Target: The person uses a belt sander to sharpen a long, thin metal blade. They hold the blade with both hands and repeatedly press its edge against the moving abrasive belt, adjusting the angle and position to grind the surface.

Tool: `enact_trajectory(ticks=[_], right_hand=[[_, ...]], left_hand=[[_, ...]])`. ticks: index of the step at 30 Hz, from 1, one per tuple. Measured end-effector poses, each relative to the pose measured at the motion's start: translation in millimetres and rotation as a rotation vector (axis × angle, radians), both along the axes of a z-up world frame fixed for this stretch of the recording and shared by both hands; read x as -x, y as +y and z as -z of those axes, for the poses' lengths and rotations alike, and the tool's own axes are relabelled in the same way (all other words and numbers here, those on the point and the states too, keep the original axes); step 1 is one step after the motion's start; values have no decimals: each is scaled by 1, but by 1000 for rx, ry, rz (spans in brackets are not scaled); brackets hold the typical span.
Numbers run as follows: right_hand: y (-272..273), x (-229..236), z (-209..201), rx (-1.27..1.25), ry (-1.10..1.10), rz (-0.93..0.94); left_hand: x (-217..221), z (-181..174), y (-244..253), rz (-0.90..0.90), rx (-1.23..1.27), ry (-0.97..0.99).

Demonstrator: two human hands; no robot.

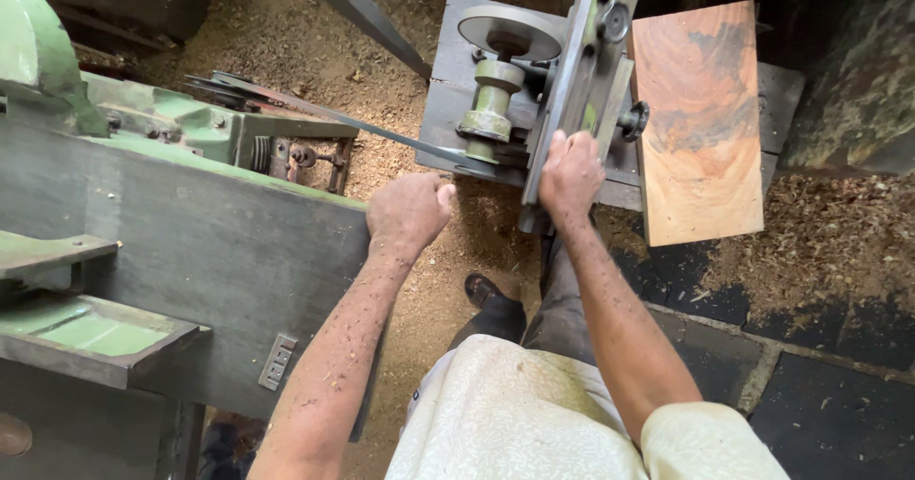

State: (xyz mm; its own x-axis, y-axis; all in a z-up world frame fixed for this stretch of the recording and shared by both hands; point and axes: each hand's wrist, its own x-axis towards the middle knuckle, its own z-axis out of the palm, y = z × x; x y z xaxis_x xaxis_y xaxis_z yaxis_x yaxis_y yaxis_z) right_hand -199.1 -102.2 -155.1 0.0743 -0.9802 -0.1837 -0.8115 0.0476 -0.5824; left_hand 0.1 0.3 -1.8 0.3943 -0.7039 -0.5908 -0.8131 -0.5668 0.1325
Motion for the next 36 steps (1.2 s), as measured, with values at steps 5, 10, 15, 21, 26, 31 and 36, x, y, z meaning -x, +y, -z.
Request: enact_trajectory(ticks=[5, 10, 15, 21, 26, 31, 36], right_hand=[[28, 19, 4, 35, -141, -16], [11, 18, 6, 229, -275, -23], [7, 18, 3, 11, -217, -31], [0, 18, -2, -6, -190, -82], [-14, 13, -9, -9, -191, -100], [-19, 11, -11, -30, -188, -95], [-25, 11, -10, -40, -193, -98]], left_hand=[[-1, 9, 10, 19, 132, -2], [1, 8, 10, -27, 170, 3], [2, 4, 8, -43, 133, 37], [-1, 7, 7, -12, 39, 50], [-1, 13, 10, 33, 77, 8], [-1, 20, 14, 26, -10, 0], [-2, 23, 17, 30, 16, 9]])
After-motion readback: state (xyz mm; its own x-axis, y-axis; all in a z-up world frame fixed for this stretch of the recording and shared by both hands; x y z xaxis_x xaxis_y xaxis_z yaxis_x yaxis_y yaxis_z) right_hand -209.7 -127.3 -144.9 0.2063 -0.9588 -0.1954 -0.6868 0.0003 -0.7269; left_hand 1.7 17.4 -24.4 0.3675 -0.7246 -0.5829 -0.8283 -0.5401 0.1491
